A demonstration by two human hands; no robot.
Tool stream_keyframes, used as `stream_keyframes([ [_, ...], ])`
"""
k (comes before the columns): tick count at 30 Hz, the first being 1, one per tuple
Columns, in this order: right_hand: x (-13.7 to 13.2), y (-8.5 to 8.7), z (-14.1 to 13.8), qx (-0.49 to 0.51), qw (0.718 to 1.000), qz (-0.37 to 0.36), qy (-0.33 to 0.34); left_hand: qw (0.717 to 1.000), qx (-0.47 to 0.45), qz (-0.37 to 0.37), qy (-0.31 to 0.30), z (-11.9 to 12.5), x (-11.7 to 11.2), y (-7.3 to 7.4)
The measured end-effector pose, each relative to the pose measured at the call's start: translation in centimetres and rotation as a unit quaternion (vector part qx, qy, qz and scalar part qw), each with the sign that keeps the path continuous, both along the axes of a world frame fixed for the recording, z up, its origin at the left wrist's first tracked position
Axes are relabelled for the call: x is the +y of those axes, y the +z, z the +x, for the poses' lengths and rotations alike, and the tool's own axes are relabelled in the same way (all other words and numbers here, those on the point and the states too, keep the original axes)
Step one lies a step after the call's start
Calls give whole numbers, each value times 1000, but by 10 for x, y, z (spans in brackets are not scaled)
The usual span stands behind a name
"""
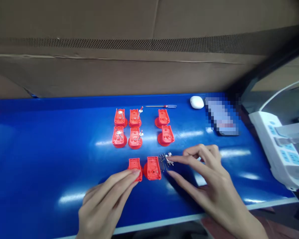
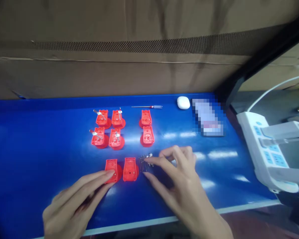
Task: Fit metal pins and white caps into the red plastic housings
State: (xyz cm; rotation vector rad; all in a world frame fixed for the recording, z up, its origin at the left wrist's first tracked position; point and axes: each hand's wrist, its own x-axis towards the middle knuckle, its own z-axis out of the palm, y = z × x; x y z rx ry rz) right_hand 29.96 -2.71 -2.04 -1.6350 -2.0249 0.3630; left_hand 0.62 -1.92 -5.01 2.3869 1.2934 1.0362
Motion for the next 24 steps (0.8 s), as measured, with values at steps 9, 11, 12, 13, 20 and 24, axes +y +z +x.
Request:
stream_keyframes([
  [9, 21, -1, 1, -81, 990, -82, 83, 1000, 1, -3, 9, -1, -2, -1],
  [11, 24, -1, 1, -89, 988, -82, 93, 1000, 2, -11, 12, -1, -2, 0],
  [12, 25, -1, 1, -93, 988, -82, 96, 1000, 3, -14, 13, 0, -1, 0],
  [13, 26, -1, 1, -97, 987, -83, 97, 1000, 4, -15, 13, 0, -1, 0],
  [20, 30, 2, 2, -116, 986, -77, 96, 1000, -7, -6, 27, 3, 0, 1],
  [24, 32, 1, 5, -128, 984, -69, 106, 1000, 5, 6, 21, 5, 1, 2],
])
